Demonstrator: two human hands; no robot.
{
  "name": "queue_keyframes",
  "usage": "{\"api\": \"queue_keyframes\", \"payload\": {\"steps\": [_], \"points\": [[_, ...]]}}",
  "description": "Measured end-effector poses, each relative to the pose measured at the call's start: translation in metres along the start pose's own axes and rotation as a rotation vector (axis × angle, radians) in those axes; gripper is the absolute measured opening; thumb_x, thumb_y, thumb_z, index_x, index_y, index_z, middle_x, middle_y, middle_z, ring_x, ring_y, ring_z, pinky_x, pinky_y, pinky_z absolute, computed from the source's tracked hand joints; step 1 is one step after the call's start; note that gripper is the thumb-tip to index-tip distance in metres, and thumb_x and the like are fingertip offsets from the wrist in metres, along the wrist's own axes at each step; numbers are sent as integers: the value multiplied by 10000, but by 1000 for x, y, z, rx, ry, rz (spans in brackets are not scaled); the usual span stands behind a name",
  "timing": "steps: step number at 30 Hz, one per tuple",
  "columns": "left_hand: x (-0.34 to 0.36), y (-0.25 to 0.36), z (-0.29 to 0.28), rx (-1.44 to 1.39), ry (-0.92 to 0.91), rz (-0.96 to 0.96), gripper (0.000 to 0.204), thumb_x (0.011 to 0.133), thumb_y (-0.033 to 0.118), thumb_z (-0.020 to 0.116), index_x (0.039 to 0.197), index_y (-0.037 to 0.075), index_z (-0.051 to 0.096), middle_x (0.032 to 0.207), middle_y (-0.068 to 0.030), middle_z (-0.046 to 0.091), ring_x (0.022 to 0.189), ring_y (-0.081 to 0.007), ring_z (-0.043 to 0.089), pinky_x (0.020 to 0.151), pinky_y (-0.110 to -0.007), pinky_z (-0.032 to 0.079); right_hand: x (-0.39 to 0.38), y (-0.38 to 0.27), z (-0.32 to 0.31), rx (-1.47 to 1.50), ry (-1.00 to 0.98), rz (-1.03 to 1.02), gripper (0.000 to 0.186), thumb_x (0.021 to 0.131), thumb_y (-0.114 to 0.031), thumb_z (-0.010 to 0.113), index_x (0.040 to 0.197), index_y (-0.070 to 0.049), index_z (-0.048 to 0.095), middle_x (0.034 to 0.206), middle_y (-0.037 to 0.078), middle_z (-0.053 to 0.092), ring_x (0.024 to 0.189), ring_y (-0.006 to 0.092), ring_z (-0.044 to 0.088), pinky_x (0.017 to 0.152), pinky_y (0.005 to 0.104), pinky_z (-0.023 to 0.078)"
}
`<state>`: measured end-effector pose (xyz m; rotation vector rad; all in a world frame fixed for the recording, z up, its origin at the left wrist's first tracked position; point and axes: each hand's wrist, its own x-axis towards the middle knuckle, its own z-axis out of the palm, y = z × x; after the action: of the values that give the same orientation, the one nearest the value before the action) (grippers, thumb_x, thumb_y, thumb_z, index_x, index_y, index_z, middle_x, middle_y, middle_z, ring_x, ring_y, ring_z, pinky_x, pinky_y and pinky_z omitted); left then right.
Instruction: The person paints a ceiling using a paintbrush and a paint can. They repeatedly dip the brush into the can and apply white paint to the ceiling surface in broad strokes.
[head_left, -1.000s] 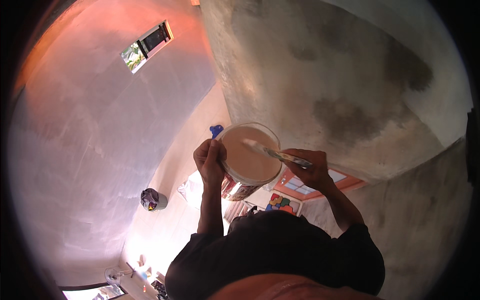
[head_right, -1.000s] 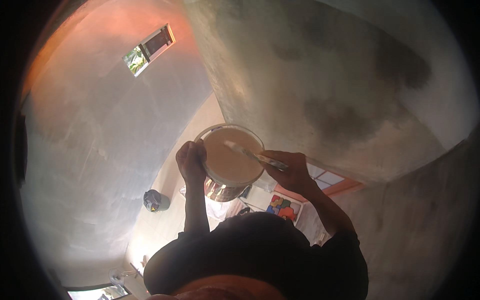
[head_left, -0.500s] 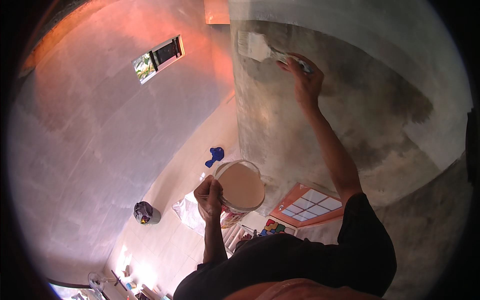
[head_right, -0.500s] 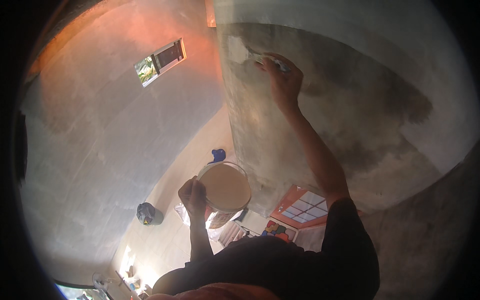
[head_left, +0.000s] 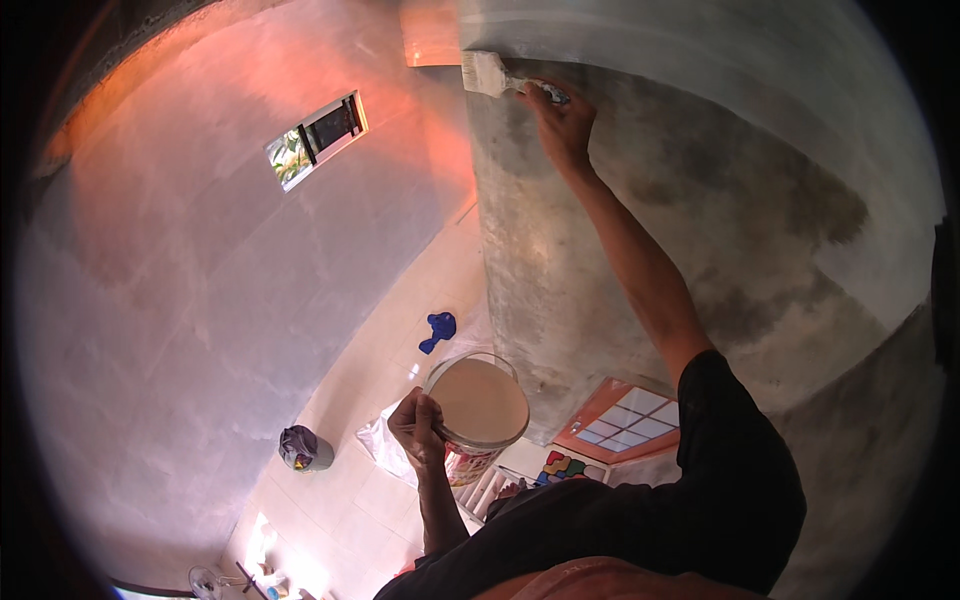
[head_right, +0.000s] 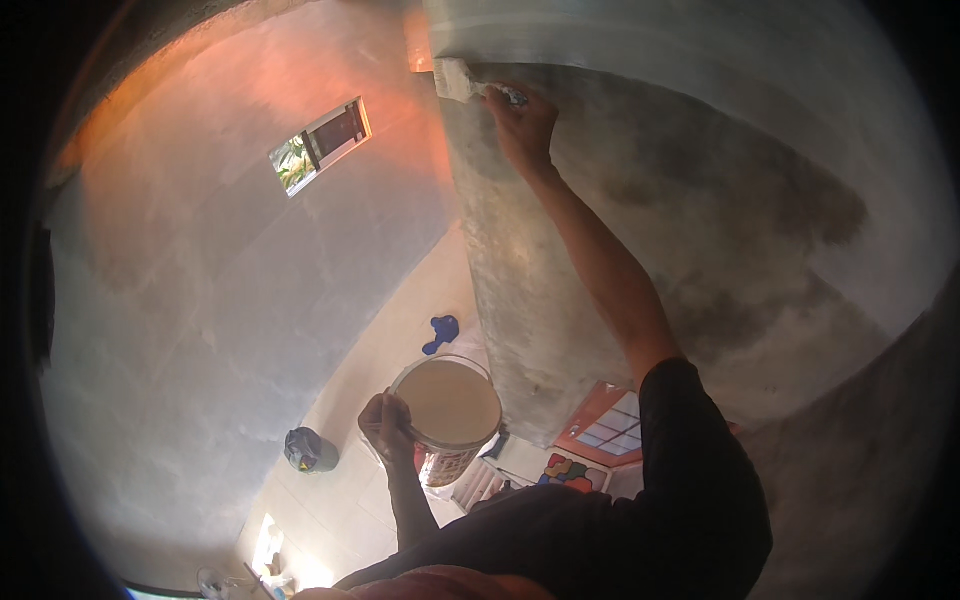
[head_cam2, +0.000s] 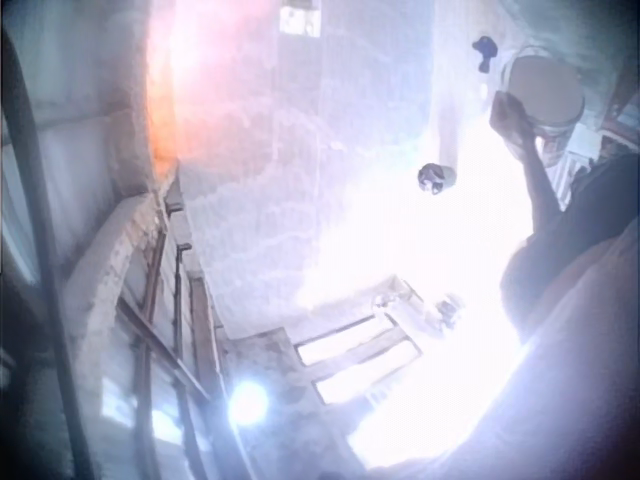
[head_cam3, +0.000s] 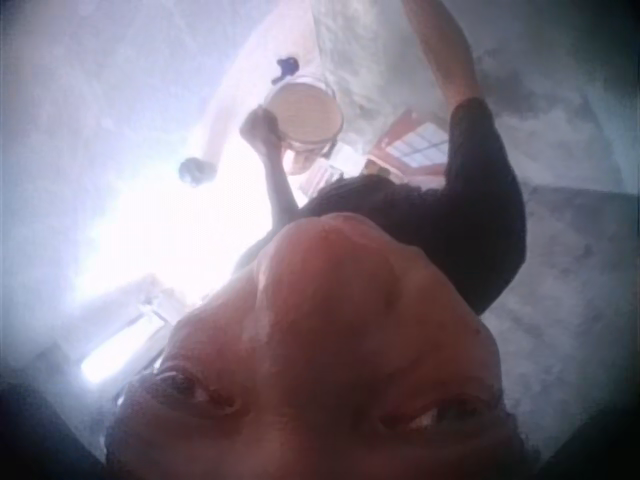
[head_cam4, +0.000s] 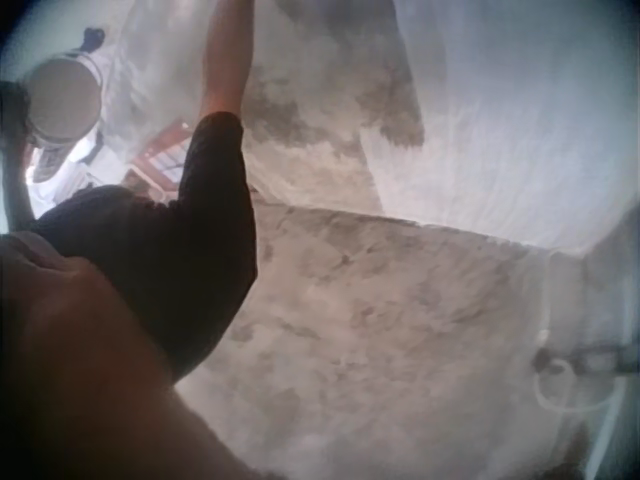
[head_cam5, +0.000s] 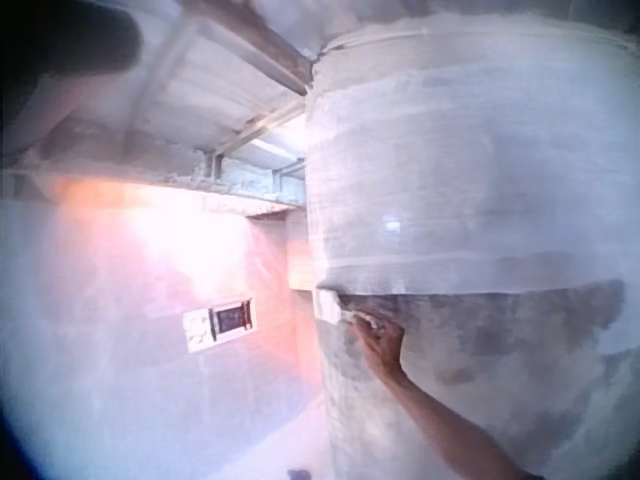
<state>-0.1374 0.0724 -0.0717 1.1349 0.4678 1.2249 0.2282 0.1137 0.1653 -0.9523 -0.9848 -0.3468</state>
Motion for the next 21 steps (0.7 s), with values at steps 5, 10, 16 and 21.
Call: {"api": "queue_keyframes", "payload": {"steps": [5,10,16,21], "points": [[2,3,-2,-1,4,23,294,909,124,560,646,-6,543,580,-4,469,517,-70,410,497,-216,285,-6,-23,-55,-223,52,-104,256,879,-139,672,1025,69,637,875,124,687,813,193,684,685,231,508],[-5,0,-4,-29,49,29,296,917,141,560,661,-8,547,566,-14,467,502,-72,406,489,-216,284,-23,-71,-97,-54,146,-107,283,872,-151,684,1051,62,634,875,136,695,816,182,685,686,233,509],[-4,-3,-5,-10,29,21,329,934,162,547,649,-1,533,552,-19,466,482,-70,397,476,-211,279,-14,-34,-33,-136,42,-110,233,865,-122,681,1012,56,655,836,135,696,791,174,689,642,234,526],[5,-2,-6,-52,-41,41,353,942,183,547,635,10,526,540,-19,476,472,-58,390,467,-200,260,5,-4,-16,-229,68,-140,237,871,-134,673,1007,60,657,840,124,695,790,170,689,641,236,523]]}}
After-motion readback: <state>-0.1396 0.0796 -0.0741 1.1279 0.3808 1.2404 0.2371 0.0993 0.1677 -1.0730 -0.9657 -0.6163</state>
